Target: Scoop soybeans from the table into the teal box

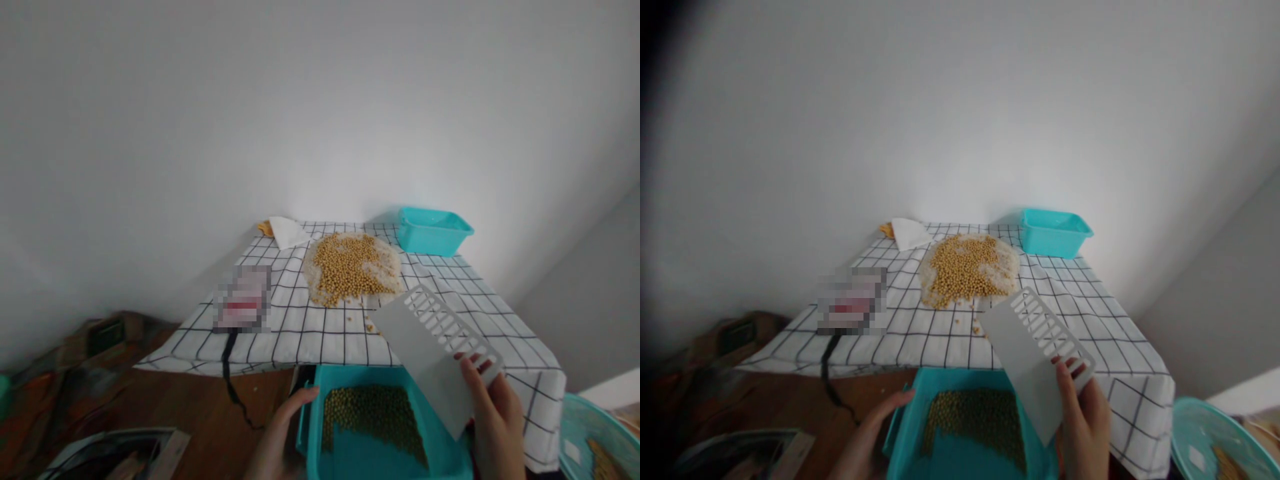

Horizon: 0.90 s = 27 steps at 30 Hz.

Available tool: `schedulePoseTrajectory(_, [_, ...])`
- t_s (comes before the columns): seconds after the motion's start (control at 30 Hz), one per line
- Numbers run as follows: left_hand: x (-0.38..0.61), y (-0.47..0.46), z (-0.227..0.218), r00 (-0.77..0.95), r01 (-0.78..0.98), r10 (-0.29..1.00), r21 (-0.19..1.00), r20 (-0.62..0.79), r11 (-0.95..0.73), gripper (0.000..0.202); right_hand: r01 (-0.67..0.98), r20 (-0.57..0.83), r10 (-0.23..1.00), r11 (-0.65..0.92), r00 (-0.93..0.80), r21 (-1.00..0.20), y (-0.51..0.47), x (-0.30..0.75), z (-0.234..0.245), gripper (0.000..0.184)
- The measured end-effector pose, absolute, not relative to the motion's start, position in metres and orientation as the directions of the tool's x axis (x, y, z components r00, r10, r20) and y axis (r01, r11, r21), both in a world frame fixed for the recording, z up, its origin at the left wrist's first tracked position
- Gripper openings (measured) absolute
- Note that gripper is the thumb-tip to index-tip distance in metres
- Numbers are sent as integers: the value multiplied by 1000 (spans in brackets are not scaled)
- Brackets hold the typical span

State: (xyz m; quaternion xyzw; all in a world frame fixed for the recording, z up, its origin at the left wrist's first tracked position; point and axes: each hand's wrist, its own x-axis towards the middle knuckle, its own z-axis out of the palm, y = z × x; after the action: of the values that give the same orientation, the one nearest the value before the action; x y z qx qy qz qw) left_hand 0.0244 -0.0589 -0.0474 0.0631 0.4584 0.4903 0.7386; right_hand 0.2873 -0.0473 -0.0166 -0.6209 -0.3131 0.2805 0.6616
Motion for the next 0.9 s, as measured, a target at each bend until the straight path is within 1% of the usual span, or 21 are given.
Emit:
schedulePoseTrajectory(0.1, [19,-56,-53,52,-662,758,546,-651,514,15,63,98,786,75,610,-995,-40,290,-9,43])
schedulePoseTrajectory(0.27, [15,-56,-37,81,-699,762,508,-642,503,12,132,149,882,100,447,-986,-17,303,-7,39])
schedulePoseTrajectory(0.33, [14,-56,-29,39,-694,765,534,-642,483,9,101,129,915,98,383,-990,-10,308,-8,37])
schedulePoseTrajectory(0.4, [11,-55,-26,-20,-667,764,578,-645,471,8,13,59,936,59,348,-998,-7,310,-8,35])
schedulePoseTrajectory(0.5, [3,-56,-31,-84,-646,791,637,-606,420,9,-131,-44,916,9,398,-991,-10,309,-9,34])
schedulePoseTrajectory(0.53, [1,-58,-34,-76,-653,828,655,-556,380,13,-166,-62,898,13,436,-986,-12,308,-10,35])
schedulePoseTrajectory(0.57, [-2,-59,-37,-99,-646,823,666,-559,374,12,-194,-79,880,15,468,-981,-14,308,-11,36])
schedulePoseTrajectory(0.63, [-4,-63,-42,-170,-606,855,736,-490,302,13,-237,-115,849,12,516,-971,-17,308,-14,37])
schedulePoseTrajectory(0.7, [-4,-66,-42,-211,-579,853,764,-477,284,11,-256,-136,825,11,549,-967,-17,310,-16,39])
schedulePoseTrajectory(0.8, [-2,-66,-38,-197,-588,846,750,-495,302,13,-221,-88,803,56,589,-974,-12,313,-18,41])
schedulePoseTrajectory(0.9, [0,-63,-33,-111,-651,815,661,-569,373,9,-127,-11,813,77,582,-989,-4,313,-17,42])
